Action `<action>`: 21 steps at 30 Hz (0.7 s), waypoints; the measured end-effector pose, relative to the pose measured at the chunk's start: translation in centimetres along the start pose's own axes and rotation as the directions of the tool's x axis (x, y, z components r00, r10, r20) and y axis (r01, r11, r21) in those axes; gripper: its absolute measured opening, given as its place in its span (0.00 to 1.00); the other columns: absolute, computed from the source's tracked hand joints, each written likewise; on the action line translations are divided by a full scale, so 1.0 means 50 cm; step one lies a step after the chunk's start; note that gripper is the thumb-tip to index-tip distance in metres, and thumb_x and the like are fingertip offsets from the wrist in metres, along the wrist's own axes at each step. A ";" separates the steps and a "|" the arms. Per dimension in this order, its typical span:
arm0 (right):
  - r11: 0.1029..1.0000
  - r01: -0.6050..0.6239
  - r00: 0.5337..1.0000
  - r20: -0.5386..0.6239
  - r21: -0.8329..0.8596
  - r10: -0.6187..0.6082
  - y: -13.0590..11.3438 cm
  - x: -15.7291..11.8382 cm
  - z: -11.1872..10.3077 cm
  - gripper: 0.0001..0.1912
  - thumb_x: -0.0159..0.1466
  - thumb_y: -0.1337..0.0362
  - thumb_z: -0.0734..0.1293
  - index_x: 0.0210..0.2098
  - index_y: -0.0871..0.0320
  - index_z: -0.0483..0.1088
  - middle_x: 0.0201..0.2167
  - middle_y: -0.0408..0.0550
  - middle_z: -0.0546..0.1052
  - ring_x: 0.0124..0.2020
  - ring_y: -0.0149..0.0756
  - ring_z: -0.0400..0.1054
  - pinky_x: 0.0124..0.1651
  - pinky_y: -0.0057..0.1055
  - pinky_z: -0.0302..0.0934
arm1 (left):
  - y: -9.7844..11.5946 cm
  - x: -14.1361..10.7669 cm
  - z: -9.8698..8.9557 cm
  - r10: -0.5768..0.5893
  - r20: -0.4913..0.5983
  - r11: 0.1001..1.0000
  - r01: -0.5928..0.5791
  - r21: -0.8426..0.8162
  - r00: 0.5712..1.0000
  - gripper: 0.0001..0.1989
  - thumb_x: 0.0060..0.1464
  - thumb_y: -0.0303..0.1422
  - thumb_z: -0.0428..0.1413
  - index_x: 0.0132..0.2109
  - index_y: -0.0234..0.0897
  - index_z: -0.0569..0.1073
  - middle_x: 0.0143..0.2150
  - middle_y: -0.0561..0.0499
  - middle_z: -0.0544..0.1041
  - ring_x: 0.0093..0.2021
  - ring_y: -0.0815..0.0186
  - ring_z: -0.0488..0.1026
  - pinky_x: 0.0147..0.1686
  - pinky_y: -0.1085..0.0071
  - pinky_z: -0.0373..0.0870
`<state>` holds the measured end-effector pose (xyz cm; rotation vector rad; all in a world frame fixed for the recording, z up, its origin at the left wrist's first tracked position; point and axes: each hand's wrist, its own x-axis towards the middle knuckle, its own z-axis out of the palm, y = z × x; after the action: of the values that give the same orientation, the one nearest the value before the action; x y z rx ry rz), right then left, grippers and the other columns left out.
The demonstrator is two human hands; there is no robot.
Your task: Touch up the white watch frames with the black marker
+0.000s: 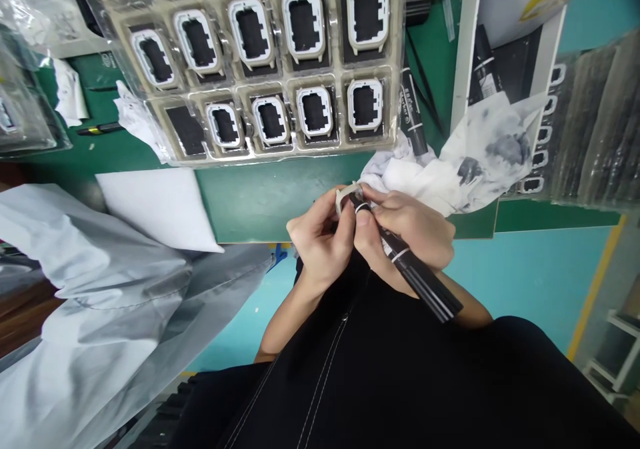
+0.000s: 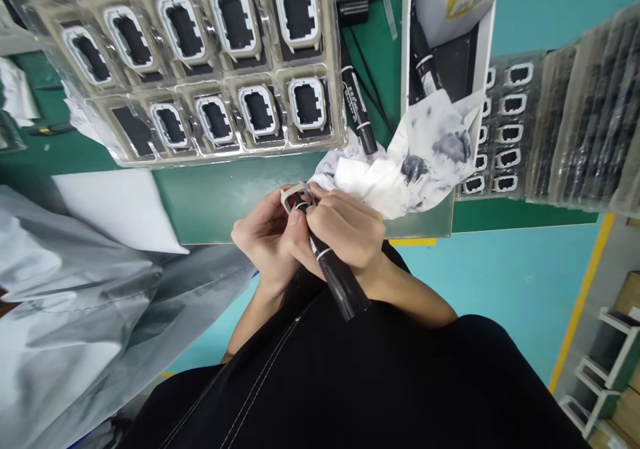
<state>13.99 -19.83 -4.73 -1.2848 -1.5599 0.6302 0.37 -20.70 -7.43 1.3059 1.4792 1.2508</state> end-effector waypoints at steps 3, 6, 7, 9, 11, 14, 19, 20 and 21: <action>1.000 0.010 0.991 -0.130 0.003 -0.010 -0.009 0.007 -0.011 0.12 0.71 0.71 0.76 0.36 0.49 0.75 0.32 0.39 0.86 0.38 0.40 0.89 0.47 0.35 0.89 | 0.001 0.001 0.004 0.021 -0.020 1.000 -0.020 0.023 1.000 0.10 0.72 0.41 0.68 0.51 0.42 0.90 0.34 0.53 0.85 0.30 0.67 0.79 0.33 0.71 0.78; 0.999 -0.016 0.983 -0.183 0.040 0.023 -0.011 0.011 -0.015 0.11 0.71 0.69 0.76 0.35 0.49 0.73 0.29 0.37 0.84 0.36 0.37 0.89 0.41 0.30 0.86 | 0.002 0.006 0.005 0.019 0.004 1.000 -0.019 -0.008 1.000 0.10 0.73 0.41 0.68 0.50 0.41 0.90 0.34 0.52 0.86 0.30 0.67 0.81 0.33 0.72 0.80; 1.000 -0.010 0.985 -0.174 0.030 0.016 -0.010 0.009 -0.014 0.11 0.72 0.69 0.75 0.36 0.49 0.73 0.30 0.37 0.85 0.36 0.37 0.89 0.42 0.30 0.87 | 0.003 0.007 0.004 0.016 0.012 1.000 -0.015 -0.018 1.000 0.10 0.73 0.41 0.68 0.50 0.41 0.90 0.34 0.52 0.85 0.30 0.67 0.81 0.33 0.72 0.80; 0.999 0.024 0.992 -0.125 -0.021 -0.026 -0.006 0.003 -0.005 0.10 0.72 0.70 0.75 0.37 0.49 0.74 0.32 0.39 0.86 0.37 0.38 0.88 0.46 0.33 0.89 | 0.003 0.008 0.002 0.007 0.024 1.000 -0.007 -0.016 1.000 0.09 0.72 0.40 0.68 0.50 0.42 0.90 0.34 0.53 0.84 0.30 0.68 0.79 0.33 0.73 0.78; 0.993 0.067 0.994 -0.085 -0.100 -0.076 -0.001 -0.005 0.009 0.11 0.73 0.70 0.73 0.36 0.48 0.75 0.30 0.40 0.85 0.35 0.39 0.87 0.48 0.37 0.90 | 0.003 0.005 -0.001 0.003 0.025 1.000 -0.003 0.005 1.000 0.09 0.73 0.40 0.67 0.51 0.41 0.90 0.34 0.53 0.83 0.30 0.68 0.78 0.32 0.72 0.77; 0.973 0.135 0.969 -0.181 -0.189 -0.170 0.008 -0.010 0.030 0.15 0.75 0.69 0.71 0.32 0.46 0.73 0.25 0.39 0.81 0.32 0.40 0.85 0.43 0.39 0.91 | 0.001 0.000 -0.001 0.021 0.021 0.999 -0.021 0.039 1.000 0.11 0.74 0.40 0.65 0.52 0.41 0.89 0.34 0.53 0.83 0.31 0.67 0.77 0.33 0.71 0.77; 0.993 0.111 0.969 -0.217 -0.028 -0.114 0.011 0.004 0.017 0.12 0.72 0.70 0.74 0.34 0.49 0.72 0.27 0.37 0.81 0.29 0.35 0.84 0.38 0.33 0.86 | 0.001 0.002 0.004 0.027 -0.008 1.000 -0.027 0.014 1.000 0.10 0.73 0.40 0.67 0.51 0.41 0.90 0.35 0.53 0.85 0.30 0.68 0.80 0.34 0.72 0.79; 0.998 0.061 0.979 -0.195 0.010 -0.058 0.010 0.007 0.010 0.12 0.72 0.68 0.75 0.34 0.49 0.72 0.27 0.36 0.81 0.29 0.35 0.84 0.36 0.31 0.84 | 0.003 0.004 0.005 0.014 -0.007 1.000 -0.014 -0.010 1.000 0.09 0.73 0.40 0.68 0.51 0.41 0.90 0.35 0.53 0.86 0.30 0.68 0.81 0.34 0.72 0.80; 0.999 0.002 0.984 -0.179 0.048 0.007 0.011 0.008 0.004 0.12 0.73 0.67 0.75 0.34 0.50 0.72 0.27 0.36 0.81 0.29 0.34 0.84 0.35 0.30 0.83 | 0.005 0.007 0.007 -0.001 -0.002 0.999 0.001 -0.037 1.000 0.09 0.73 0.40 0.68 0.51 0.41 0.90 0.35 0.53 0.86 0.30 0.68 0.82 0.34 0.73 0.81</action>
<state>14.06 -19.25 -5.12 -1.2717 -1.3885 0.5352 0.68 -20.28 -7.25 1.2803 1.4511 1.2730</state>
